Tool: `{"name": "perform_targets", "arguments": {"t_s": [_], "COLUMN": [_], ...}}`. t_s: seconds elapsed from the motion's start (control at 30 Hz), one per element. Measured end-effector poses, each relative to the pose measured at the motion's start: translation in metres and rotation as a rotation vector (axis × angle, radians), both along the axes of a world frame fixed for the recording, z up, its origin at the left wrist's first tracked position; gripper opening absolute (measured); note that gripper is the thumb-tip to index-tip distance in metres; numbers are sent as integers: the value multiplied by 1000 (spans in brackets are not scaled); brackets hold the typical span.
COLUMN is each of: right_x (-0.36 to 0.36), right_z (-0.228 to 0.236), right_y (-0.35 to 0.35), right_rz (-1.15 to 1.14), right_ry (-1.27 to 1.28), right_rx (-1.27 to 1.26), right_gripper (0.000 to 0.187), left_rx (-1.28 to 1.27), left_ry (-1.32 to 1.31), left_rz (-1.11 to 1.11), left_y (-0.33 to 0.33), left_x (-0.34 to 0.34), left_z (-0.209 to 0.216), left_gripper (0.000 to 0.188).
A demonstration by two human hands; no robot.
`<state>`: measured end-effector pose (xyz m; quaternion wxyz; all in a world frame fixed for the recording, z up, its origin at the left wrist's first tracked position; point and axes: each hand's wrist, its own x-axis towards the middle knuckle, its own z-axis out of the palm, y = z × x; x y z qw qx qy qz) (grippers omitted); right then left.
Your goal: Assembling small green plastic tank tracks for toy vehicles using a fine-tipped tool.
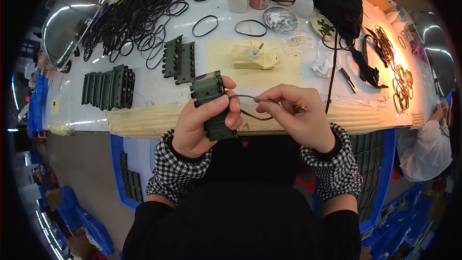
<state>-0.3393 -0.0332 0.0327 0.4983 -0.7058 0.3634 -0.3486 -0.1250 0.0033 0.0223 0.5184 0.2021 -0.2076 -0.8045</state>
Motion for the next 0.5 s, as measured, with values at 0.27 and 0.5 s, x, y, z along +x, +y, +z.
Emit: {"name": "perform_targets", "arguments": {"t_s": [0.27, 0.5], "right_x": [-1, 3], "right_z": [2, 1], "right_y": [6, 9], "right_rz": [-89, -44], "right_ry": [-131, -260], "right_rx": [130, 251], "right_gripper": [15, 18], "left_rx": [-3, -35], "left_ry": [-161, -114], "left_rz": [-31, -53], "left_y": [4, 4], "left_x": [1, 2], "left_z": [-6, -3], "left_gripper": [30, 30]}}
